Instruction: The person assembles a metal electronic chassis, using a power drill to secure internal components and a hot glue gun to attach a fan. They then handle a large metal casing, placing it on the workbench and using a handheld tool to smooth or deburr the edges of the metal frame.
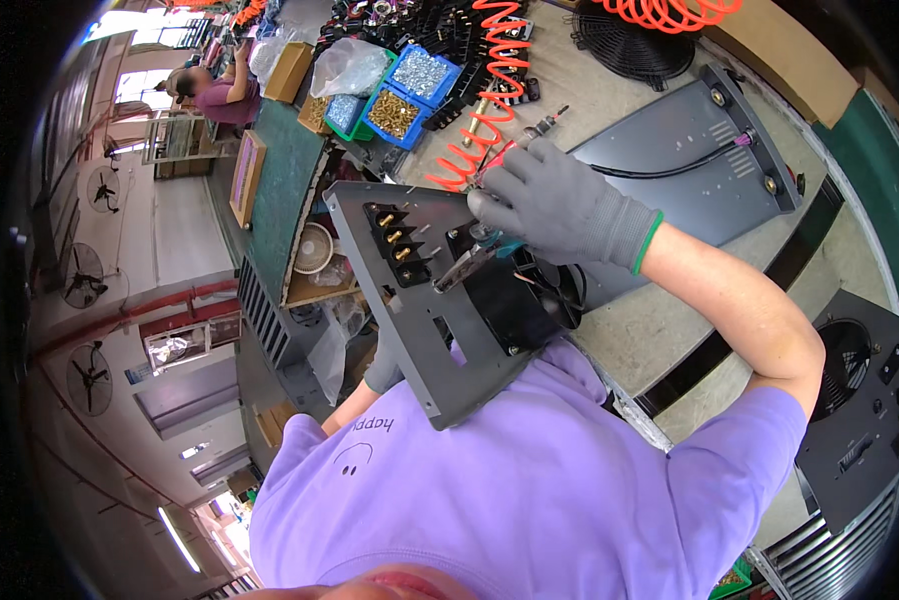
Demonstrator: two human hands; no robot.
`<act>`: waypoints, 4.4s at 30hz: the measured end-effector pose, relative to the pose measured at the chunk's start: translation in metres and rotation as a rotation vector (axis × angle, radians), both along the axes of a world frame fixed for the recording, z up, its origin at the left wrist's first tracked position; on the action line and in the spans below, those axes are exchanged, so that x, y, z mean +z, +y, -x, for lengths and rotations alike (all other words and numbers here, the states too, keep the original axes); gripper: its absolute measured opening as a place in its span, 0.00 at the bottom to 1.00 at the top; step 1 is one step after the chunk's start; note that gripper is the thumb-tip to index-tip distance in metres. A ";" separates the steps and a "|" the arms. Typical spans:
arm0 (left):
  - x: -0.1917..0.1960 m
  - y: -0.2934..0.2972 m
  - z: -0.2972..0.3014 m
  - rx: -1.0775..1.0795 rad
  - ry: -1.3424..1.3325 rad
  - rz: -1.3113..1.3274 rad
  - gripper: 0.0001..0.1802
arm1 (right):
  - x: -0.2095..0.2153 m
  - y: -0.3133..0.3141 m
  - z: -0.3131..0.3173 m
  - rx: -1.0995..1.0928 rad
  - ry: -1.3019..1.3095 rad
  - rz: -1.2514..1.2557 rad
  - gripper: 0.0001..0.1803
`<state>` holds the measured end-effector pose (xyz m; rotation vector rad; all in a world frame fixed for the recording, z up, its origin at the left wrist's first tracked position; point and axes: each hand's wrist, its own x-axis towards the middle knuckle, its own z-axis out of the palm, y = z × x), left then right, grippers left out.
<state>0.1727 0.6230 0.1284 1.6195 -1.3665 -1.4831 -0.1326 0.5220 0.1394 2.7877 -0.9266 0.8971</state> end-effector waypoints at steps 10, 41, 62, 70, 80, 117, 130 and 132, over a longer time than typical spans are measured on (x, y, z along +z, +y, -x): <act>0.022 -0.007 0.016 0.005 0.071 -0.056 0.13 | -0.004 0.000 -0.003 -0.031 0.027 -0.003 0.24; -0.053 -0.002 0.016 0.028 0.362 -0.099 0.18 | 0.011 -0.007 -0.004 0.071 0.163 -0.311 0.26; -0.049 -0.006 0.023 0.012 0.359 -0.011 0.15 | 0.036 -0.008 -0.009 0.092 0.315 -0.534 0.30; 0.015 -0.004 0.033 -0.023 0.331 0.010 0.12 | 0.044 -0.007 -0.007 0.103 0.366 -0.572 0.34; -0.078 -0.023 0.020 -0.099 -0.138 0.690 0.16 | 0.052 -0.001 -0.011 0.054 0.371 -0.531 0.27; -0.096 -0.076 -0.034 -0.337 -0.027 0.574 0.26 | -0.008 0.147 0.005 -0.812 -0.209 -0.755 0.31; -0.089 -0.191 -0.026 -0.712 -0.531 0.514 0.30 | -0.119 0.458 -0.190 -2.468 -1.142 -0.174 0.24; -0.102 -0.208 -0.033 -0.811 -0.459 0.532 0.23 | -0.144 0.502 -0.220 -2.432 -1.159 0.023 0.23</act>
